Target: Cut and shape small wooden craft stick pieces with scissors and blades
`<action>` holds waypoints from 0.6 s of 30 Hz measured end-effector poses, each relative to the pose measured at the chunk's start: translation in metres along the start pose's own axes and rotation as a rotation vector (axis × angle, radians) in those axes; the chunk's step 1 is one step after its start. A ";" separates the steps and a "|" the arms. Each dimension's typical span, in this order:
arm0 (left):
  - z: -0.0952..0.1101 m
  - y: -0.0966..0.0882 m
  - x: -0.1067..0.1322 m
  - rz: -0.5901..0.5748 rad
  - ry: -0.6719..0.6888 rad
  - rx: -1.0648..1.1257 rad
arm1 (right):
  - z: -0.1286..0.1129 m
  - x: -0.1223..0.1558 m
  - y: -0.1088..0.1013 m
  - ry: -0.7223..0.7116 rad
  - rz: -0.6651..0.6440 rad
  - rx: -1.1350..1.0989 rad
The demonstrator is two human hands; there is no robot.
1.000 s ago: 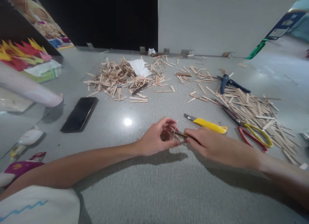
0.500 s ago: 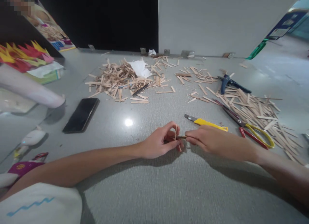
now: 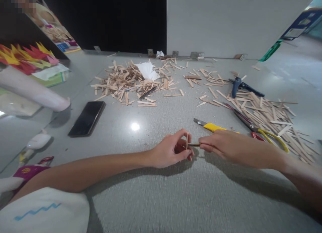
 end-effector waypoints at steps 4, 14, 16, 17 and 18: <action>-0.005 -0.016 0.001 0.095 -0.030 0.076 | 0.015 0.025 -0.039 0.028 0.107 -0.072; -0.011 -0.042 -0.003 0.302 -0.051 0.166 | 0.025 0.001 -0.040 0.062 0.473 0.112; -0.010 -0.054 0.001 0.413 -0.042 0.152 | 0.025 -0.017 -0.019 0.065 0.561 0.126; -0.009 -0.059 0.003 0.459 -0.034 0.139 | 0.026 -0.025 -0.008 0.062 0.575 0.130; -0.009 -0.063 0.004 0.493 -0.027 0.127 | 0.027 -0.031 0.002 0.047 0.571 0.131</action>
Point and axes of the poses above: each hand's wrist, its own x-axis away from the middle knuckle, its own y-axis out of the palm, z = x × y, the point moved 10 cm from there along -x, towards the middle knuckle, and after that the axes turned 8 degrees about -x, right-handed, at the moved point
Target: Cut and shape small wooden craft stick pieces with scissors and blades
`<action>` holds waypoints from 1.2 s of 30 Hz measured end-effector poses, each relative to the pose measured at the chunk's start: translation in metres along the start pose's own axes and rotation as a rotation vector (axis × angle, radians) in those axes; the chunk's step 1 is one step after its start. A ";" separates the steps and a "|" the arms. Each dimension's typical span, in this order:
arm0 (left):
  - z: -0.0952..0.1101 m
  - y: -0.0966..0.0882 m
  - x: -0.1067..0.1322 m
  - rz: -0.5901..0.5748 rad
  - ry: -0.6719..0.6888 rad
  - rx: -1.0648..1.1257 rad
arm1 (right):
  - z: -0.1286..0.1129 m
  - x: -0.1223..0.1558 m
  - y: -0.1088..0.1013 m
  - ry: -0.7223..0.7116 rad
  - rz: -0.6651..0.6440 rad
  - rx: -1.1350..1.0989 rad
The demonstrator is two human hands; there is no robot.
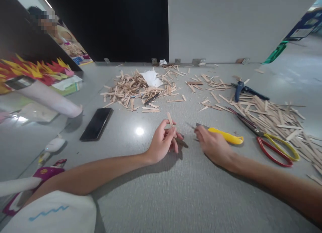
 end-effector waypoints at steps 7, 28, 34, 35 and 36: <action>-0.001 0.000 -0.001 0.002 -0.002 -0.023 | 0.002 0.006 0.010 -0.061 0.054 -0.015; -0.002 0.002 0.002 -0.023 -0.024 -0.022 | -0.009 0.015 -0.012 -0.146 0.234 -0.151; 0.004 -0.010 -0.003 0.081 0.045 -0.073 | -0.001 0.012 -0.014 -0.111 0.277 -0.119; 0.003 -0.011 -0.004 0.087 0.036 -0.069 | -0.001 0.012 -0.013 -0.115 0.278 -0.114; 0.002 -0.012 -0.005 0.086 0.021 -0.059 | 0.000 0.012 -0.012 -0.118 0.275 -0.110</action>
Point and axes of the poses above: each hand's wrist, its own x-axis away from the middle knuckle, its own y-axis out of the palm, z = x × y, the point moved 10 cm from there along -x, towards the middle knuckle, and after that the axes turned 8 degrees about -x, right-handed, at the moved point
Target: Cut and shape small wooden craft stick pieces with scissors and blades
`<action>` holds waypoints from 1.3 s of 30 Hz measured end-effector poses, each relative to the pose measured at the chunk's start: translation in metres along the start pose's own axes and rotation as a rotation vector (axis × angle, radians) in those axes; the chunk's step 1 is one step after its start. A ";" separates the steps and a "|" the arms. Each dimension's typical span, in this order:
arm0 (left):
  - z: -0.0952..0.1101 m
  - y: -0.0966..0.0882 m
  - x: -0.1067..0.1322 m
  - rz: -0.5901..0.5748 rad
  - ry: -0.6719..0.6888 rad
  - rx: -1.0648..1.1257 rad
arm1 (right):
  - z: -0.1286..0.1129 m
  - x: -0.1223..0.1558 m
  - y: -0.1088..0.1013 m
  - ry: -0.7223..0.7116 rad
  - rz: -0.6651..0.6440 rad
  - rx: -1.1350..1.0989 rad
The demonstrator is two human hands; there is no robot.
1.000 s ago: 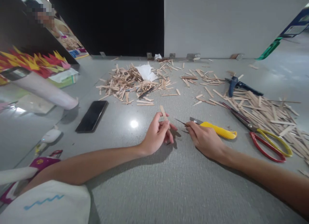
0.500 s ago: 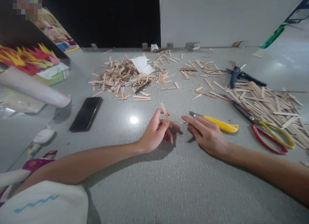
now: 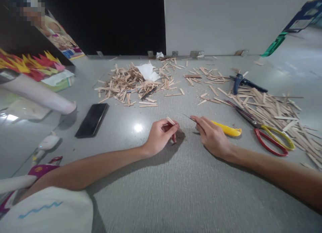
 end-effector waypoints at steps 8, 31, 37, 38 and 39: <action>0.001 -0.008 -0.011 -0.044 -0.113 0.077 | -0.003 0.003 0.005 -0.047 -0.017 -0.004; -0.004 -0.009 -0.018 -0.176 -0.322 -0.338 | -0.048 0.011 -0.002 -0.347 -0.040 0.391; -0.002 -0.007 -0.019 -0.188 -0.267 -0.357 | -0.049 0.012 0.000 -0.350 -0.064 0.407; -0.001 -0.007 -0.019 -0.190 -0.254 -0.364 | -0.048 0.013 0.001 -0.350 -0.072 0.409; -0.001 -0.007 -0.019 -0.192 -0.240 -0.375 | -0.048 0.013 0.001 -0.351 -0.081 0.413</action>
Point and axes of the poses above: each hand's wrist, its own x-axis away from the middle knuckle, its own y-axis out of the palm, z = x × y, the point moved 10 cm from there along -x, towards the middle knuckle, and after that the axes turned 8 degrees about -x, right-handed, at the moved point
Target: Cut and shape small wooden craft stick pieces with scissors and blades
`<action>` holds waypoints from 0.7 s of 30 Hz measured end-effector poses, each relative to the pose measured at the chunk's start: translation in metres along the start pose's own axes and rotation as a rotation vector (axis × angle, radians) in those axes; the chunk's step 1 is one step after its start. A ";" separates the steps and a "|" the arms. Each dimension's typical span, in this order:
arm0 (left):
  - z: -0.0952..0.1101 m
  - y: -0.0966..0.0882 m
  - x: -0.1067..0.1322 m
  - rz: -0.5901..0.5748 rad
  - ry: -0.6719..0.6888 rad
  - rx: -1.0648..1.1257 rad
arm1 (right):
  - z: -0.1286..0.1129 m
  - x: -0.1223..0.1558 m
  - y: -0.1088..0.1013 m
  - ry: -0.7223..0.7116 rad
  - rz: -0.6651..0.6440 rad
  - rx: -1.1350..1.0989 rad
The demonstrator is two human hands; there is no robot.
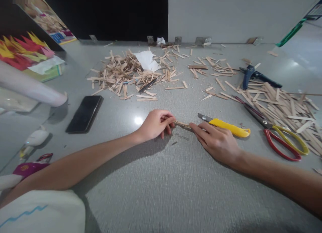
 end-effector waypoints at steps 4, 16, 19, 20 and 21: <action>0.001 0.001 0.000 -0.016 0.057 -0.071 | -0.006 0.002 0.002 -0.061 -0.075 0.047; 0.016 0.007 0.006 -0.053 0.290 -0.123 | -0.009 -0.004 0.007 -0.220 -0.331 0.171; 0.014 0.011 0.006 -0.083 0.254 -0.132 | 0.003 -0.009 0.002 -0.268 -0.348 0.108; 0.013 0.013 0.006 -0.104 0.236 -0.149 | 0.006 -0.011 0.000 -0.285 -0.352 0.097; 0.012 0.016 0.007 -0.137 0.219 -0.176 | 0.007 -0.012 -0.002 -0.295 -0.359 0.095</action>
Point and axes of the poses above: each hand's wrist, its own x-axis away from the middle knuckle, its own y-axis out of the palm, z = x × y, the point moved 10 cm from there along -x, towards the middle knuckle, and after that the axes turned 8 degrees about -x, right-handed, at the moved point
